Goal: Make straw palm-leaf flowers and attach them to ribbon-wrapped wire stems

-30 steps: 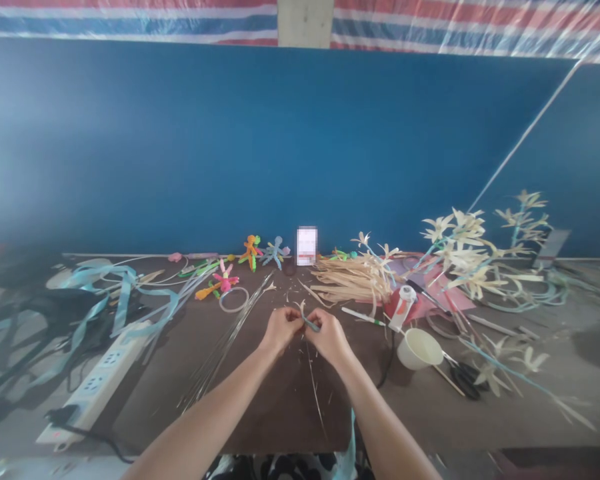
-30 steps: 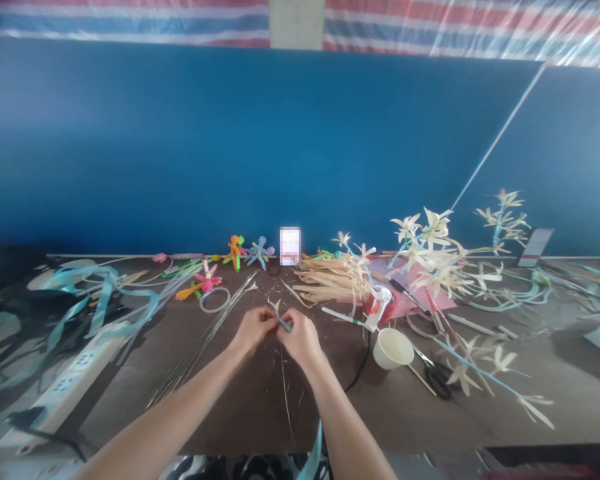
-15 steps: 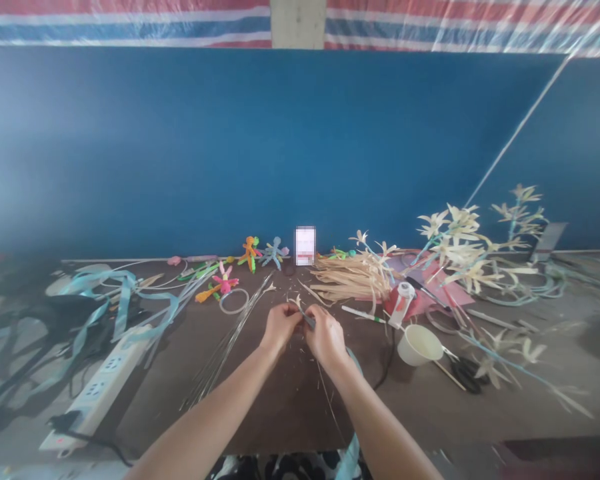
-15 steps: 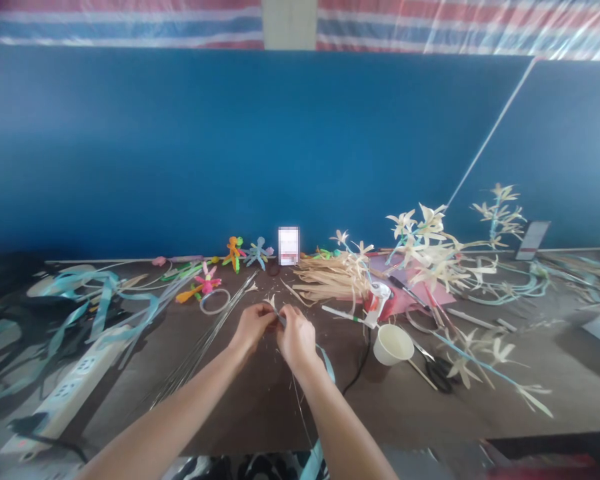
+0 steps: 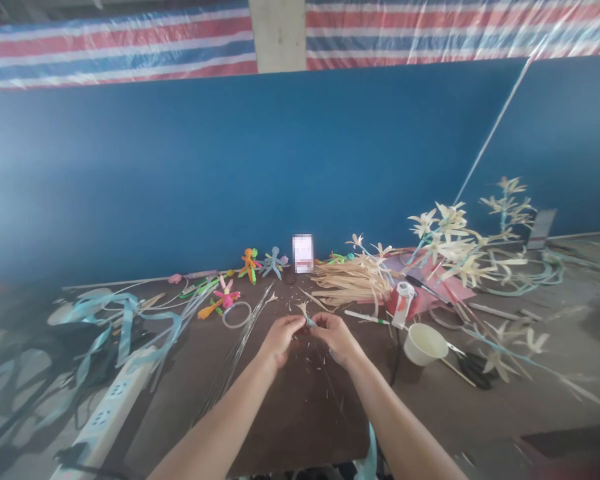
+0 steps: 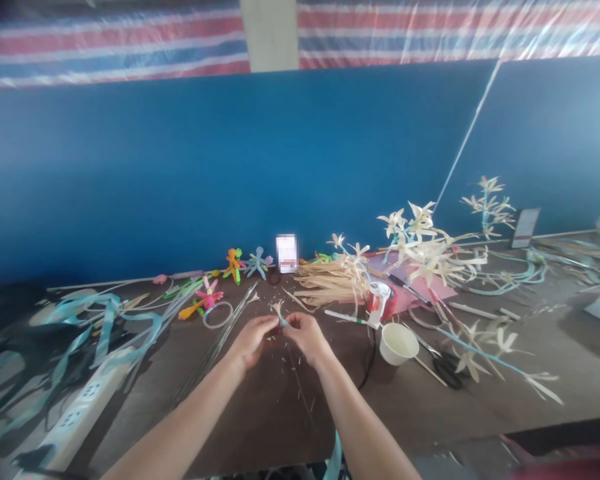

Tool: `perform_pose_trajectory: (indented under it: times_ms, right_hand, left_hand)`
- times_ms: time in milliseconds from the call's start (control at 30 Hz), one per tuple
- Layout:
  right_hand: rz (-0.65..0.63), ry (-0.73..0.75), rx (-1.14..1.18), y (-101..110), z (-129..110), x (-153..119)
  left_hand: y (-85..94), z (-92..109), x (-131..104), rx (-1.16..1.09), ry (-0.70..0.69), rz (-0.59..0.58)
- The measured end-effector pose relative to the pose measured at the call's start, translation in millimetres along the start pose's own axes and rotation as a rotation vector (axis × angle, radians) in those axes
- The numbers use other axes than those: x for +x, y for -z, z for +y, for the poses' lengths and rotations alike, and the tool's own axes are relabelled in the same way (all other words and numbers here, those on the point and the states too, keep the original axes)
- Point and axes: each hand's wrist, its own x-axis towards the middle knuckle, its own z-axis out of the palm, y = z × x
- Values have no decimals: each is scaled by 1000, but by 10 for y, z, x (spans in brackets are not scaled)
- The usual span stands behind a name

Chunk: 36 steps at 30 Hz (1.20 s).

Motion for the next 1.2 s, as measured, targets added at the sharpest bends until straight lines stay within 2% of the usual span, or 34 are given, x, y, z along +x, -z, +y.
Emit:
perform_pose_trajectory:
  times_ms: [133, 367, 567, 667, 800, 1000, 1200]
  right_hand:
    - [-52, -63, 106, 7, 32, 2]
    - [-99, -95, 159, 16, 25, 2]
    - [-37, 13, -157, 88, -65, 18]
    - [-23, 45, -208, 139, -97, 66]
    - [-23, 73, -288, 176, -137, 111]
    - [-24, 94, -375, 148, -163, 110]
    - [3, 111, -438, 119, -138, 100]
  left_hand:
    - [-2, 13, 0, -5, 3, -32]
    - [40, -31, 47, -26, 3, 1]
    - [69, -18, 32, 30, 33, 4]
    - [53, 1, 26, 104, 48, -9]
    - [28, -7, 41, 175, -13, 33]
    - [34, -52, 69, 234, -124, 98]
    - [19, -48, 48, 242, -146, 102]
